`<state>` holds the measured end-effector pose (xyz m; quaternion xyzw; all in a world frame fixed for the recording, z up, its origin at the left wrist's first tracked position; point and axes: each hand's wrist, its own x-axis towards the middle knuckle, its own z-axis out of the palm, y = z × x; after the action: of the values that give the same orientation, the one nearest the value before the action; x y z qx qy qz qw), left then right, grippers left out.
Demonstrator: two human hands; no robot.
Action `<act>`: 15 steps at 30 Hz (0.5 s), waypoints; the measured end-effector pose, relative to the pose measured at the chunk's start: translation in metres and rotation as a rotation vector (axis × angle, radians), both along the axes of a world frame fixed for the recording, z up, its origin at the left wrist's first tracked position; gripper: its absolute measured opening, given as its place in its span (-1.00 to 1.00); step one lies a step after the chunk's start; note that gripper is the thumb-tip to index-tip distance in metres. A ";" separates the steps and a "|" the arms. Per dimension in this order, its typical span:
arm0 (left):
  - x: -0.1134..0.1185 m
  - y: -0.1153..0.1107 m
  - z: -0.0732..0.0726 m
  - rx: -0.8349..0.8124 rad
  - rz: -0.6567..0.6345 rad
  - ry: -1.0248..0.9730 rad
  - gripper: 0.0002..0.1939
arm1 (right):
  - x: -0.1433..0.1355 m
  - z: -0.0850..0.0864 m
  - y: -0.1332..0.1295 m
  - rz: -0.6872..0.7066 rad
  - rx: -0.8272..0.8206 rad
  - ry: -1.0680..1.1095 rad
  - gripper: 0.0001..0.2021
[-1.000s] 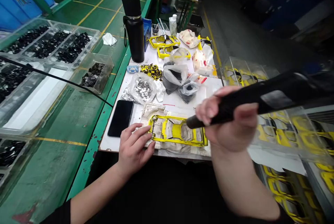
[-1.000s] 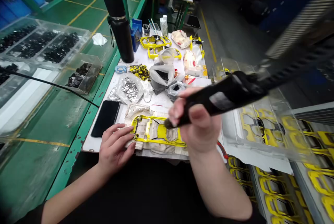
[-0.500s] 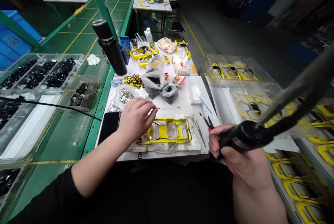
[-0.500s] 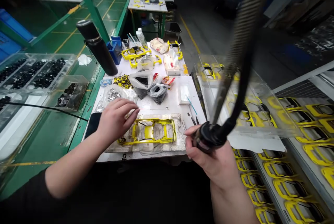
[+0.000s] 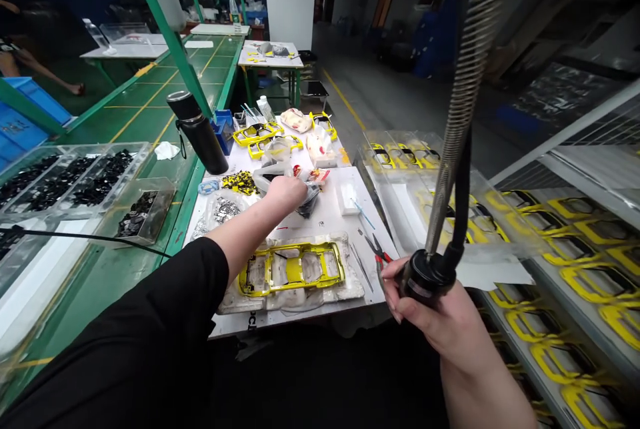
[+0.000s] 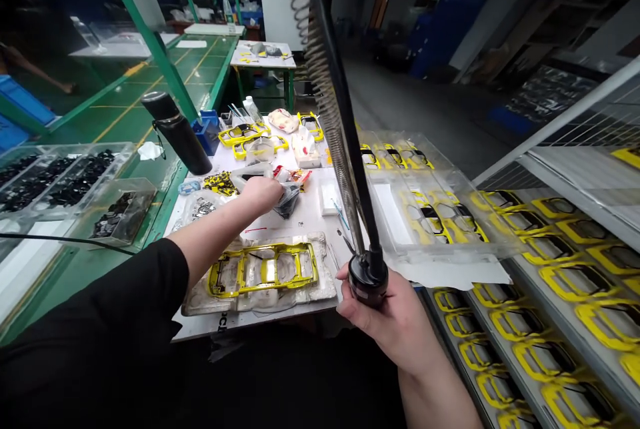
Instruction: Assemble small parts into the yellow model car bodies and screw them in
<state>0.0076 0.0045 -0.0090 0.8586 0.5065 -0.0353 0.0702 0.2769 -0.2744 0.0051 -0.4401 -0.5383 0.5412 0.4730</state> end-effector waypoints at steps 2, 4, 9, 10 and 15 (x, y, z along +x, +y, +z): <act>0.001 0.002 0.001 -0.019 0.012 0.070 -0.68 | -0.001 -0.001 -0.002 0.007 -0.019 0.002 -0.58; 0.002 0.003 0.002 -0.028 0.014 0.115 -0.69 | -0.004 0.000 -0.002 0.012 -0.028 0.009 -0.57; -0.004 0.004 0.000 -0.009 0.004 0.101 -0.67 | -0.014 0.003 0.002 0.035 -0.023 0.023 -0.57; -0.006 0.004 -0.001 0.000 0.004 0.083 -0.66 | -0.015 0.003 0.003 0.044 -0.024 0.024 -0.57; -0.019 -0.008 0.002 0.077 0.019 -0.091 -0.71 | -0.020 0.005 0.005 0.053 -0.033 0.023 -0.59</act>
<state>-0.0109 -0.0038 -0.0069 0.8565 0.5121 0.0238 0.0603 0.2571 -0.2693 0.0098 -0.4272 -0.5351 0.5674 0.4573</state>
